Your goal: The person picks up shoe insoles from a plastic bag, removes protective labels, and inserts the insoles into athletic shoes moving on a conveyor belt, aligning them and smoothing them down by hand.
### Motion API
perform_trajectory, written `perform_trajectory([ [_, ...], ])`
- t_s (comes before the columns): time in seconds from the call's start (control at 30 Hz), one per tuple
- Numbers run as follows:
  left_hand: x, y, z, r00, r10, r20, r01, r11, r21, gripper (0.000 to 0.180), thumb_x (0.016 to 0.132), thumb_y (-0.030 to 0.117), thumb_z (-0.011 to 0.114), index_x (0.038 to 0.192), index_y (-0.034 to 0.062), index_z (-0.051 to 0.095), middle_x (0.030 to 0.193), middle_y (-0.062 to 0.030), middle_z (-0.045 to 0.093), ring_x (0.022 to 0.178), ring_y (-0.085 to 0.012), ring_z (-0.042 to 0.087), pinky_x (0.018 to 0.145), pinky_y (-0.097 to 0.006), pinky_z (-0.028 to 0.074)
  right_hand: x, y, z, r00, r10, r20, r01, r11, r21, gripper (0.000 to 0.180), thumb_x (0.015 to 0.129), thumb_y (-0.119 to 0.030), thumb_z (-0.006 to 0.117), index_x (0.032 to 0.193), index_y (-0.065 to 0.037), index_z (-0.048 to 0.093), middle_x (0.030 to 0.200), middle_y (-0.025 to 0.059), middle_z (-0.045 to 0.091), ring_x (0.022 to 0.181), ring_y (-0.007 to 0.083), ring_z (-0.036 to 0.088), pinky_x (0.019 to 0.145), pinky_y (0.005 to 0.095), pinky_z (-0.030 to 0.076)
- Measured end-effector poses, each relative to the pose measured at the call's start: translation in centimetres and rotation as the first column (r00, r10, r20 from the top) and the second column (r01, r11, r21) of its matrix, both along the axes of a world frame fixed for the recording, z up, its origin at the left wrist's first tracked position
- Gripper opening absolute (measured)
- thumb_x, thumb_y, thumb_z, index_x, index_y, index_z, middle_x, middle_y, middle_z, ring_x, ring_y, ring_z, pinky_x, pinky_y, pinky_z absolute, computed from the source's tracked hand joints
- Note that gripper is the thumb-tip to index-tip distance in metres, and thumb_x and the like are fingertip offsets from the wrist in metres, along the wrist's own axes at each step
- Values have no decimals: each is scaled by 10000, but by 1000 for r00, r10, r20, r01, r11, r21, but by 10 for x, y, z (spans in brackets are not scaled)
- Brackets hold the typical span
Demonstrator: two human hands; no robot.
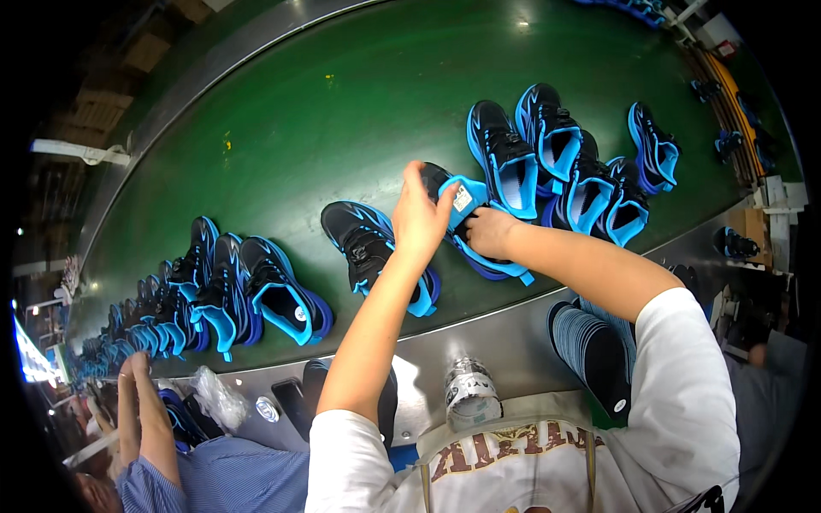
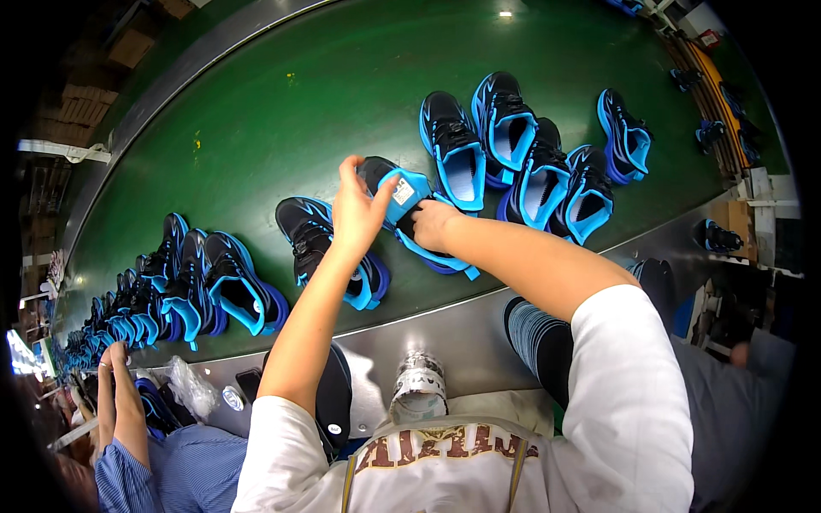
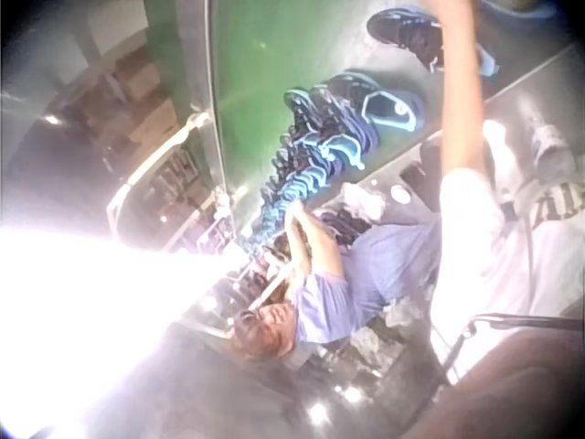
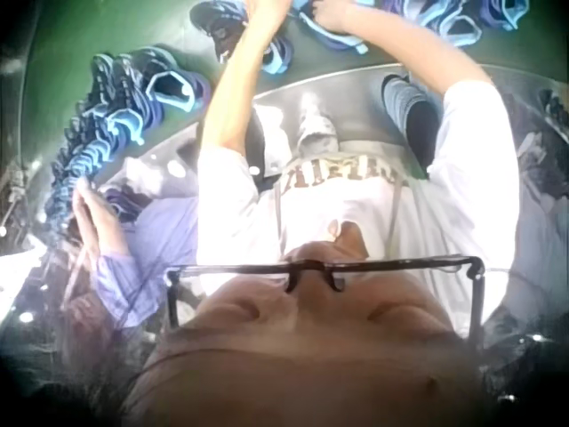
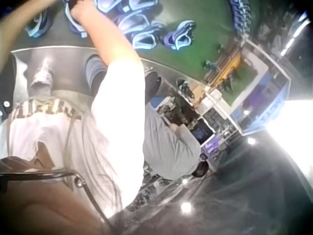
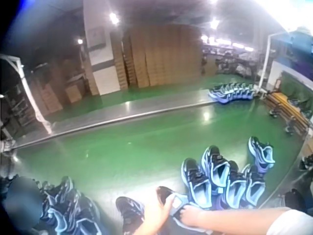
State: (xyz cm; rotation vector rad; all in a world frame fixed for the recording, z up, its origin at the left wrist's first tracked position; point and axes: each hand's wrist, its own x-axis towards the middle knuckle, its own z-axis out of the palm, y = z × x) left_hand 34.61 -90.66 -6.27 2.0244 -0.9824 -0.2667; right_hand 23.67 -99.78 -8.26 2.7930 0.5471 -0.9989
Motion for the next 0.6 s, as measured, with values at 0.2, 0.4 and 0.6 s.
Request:
perform_trajectory([
  [0.2, 1, 3, -2, 767, -346, 541, 284, 938, 198, 251, 710, 208, 635, 839, 75, 464, 728, -77, 487, 653, -235, 550, 566, -340, 429, -9, 12, 77, 871, -319, -374, 359, 933, 39, 456, 815, -340, 338, 919, -17, 643, 1023, 102, 600, 1064, 197, 487, 1031, 357, 148],
  [0.4, -1, -4, 6, 723, -477, 499, 347, 876, 336, 329, 692, 271, 660, 826, 50, 457, 754, -89, 485, 638, -246, 547, 565, -345, 445, -26, 16, 61, 853, -434, -290, 482, 868, 117, 495, 795, -369, 374, 874, 70, 591, 850, 166, 604, 922, 236, 558, 1064, 397, 84],
  [0.6, -7, 15, 4, 691, -468, 550, 352, 883, 310, 185, 762, 204, 590, 810, 63, 479, 734, -74, 489, 621, -244, 534, 526, -348, 424, -107, 46, 52, 401, -839, 368, 518, 539, 664, 124, 696, -106, 630, 738, -12, 561, 886, 113, 523, 811, 267, 527, 745, 365, 449],
])
